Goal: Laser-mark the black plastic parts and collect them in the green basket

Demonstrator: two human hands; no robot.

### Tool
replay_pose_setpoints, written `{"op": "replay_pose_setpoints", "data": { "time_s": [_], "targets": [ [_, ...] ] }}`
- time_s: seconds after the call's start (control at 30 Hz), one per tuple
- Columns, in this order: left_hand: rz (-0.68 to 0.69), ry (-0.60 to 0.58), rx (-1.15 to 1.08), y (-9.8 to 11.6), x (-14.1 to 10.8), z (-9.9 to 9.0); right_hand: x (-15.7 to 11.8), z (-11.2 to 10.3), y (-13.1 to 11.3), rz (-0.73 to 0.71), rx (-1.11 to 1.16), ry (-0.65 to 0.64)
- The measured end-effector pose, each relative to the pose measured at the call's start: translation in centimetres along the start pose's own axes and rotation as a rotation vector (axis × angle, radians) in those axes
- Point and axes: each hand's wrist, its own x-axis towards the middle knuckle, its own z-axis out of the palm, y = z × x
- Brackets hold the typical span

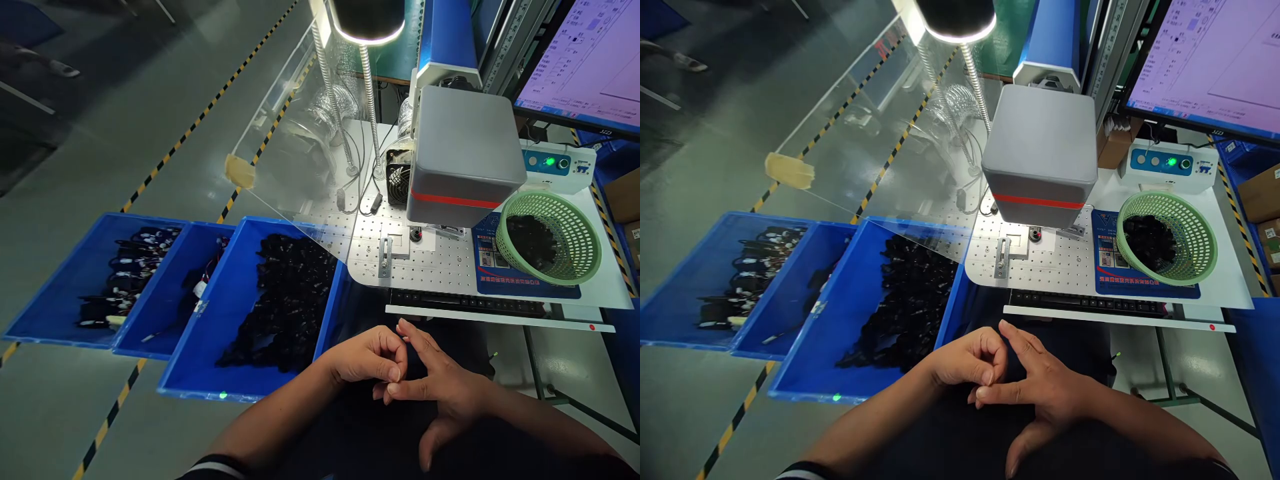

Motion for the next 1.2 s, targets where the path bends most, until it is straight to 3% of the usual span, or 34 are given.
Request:
{"op": "replay_pose_setpoints", "data": {
  "time_s": [0.17, 0.37, 1.2],
  "targets": [
    [0.024, 0.037, -0.005, 0.04, 0.12, 0.21, -0.31, 0.13, 0.27, 0.038, 0.004, -0.04],
    [0.031, 0.0, -0.04, -0.56, 0.28, -0.32, -0.46, 0.66, 0.78, 0.043, 0.051, -0.062],
    [0.04, 0.02, -0.036, -0.35, 0.11, 0.18, -0.26, 0.82, 0.64, 0.031, 0.1, -0.018]
  ]
}}
